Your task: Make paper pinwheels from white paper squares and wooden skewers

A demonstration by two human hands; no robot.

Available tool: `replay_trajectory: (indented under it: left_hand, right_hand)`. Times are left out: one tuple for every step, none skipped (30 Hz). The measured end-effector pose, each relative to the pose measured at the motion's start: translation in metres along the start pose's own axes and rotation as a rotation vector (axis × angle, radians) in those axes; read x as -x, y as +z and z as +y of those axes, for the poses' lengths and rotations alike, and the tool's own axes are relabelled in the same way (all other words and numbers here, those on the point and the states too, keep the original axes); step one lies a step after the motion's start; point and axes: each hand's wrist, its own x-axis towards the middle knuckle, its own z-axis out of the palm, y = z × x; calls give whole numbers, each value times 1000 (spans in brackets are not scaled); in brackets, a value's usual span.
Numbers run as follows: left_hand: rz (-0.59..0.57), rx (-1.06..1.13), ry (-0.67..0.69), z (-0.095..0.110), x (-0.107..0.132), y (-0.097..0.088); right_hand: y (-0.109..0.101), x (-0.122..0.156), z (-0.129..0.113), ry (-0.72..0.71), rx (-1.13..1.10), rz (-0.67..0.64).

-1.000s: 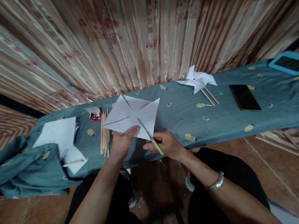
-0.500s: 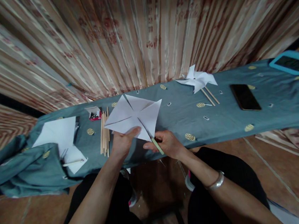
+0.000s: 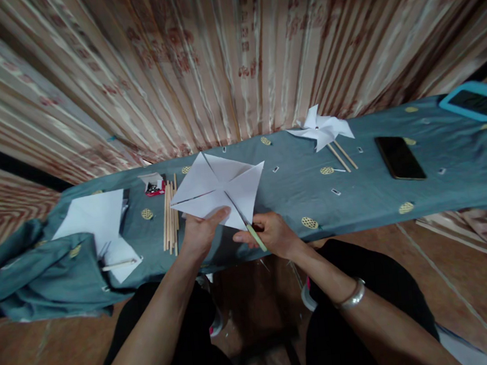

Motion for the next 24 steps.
replay_trajectory:
  left_hand:
    - [1,7,1,0,0,0]
    - [2,14,6,0,0,0]
    - [2,20,10,0,0,0]
    - [1,23,11,0,0,0]
    - [0,26,10,0,0,0]
    - [-1,27,7,0,0,0]
    - [-1,29,4,0,1,0]
    - [0,31,2,0,1,0]
    - [-1,31,2,0,1,0]
    - [-2,30,3,0,1,0]
    - [-4,29,7,0,1,0]
    - [-8,27,11,1,1,-1]
    - [-12,26,15,1,1,-1]
    - [-15,26,19,1,1,0]
    - [-17,28,21,1,1,0]
    - [-19,31,21,2,1,0]
    - [-21,33,18,2,1,0]
    - [-20,34,13,2,1,0]
    - [-18,34,8,1,1,1]
    - [-15,32,3,1,1,1]
    - [-13,29,-2,0,0,0]
    - [-6,28,-5,0,-1,0]
    - [2,27,-7,-1,-2,-1]
    - [13,29,-5,-1,-4,-2]
  right_hand:
    - [0,0,0,5,-8,1]
    - [1,0,-1,10,-14,0]
    - [1,0,-1,16,-21,-1]
    - [1,0,-1,21,-27,-3]
    - [1,0,-2,23,-32,-4]
    - [1,0,-2,24,-34,-3]
    - [1,0,-2,24,-34,-4]
    - [1,0,-2,25,-31,-6]
    - [1,0,-2,26,-29,-7]
    - [1,0,-3,27,-29,-8]
    - [1,0,-3,29,-30,-6]
    - [1,0,-3,32,-31,-5]
    - [1,0,-3,35,-35,-2]
    - [1,0,-4,37,-38,0]
    - [1,-1,-4,37,-38,0]
    - [2,-1,-4,38,-39,-2]
    - [2,-1,-4,37,-41,-4]
    - [2,-1,-3,36,-44,-8]
    - [2,-1,-3,34,-45,-15]
    - [2,-1,-2,36,-44,-27]
    - [2,-1,-1,41,-41,-43]
    - [1,-1,0,53,-32,-63]
    - [0,-1,3,65,-15,-83]
    - [-2,0,5,75,16,-104]
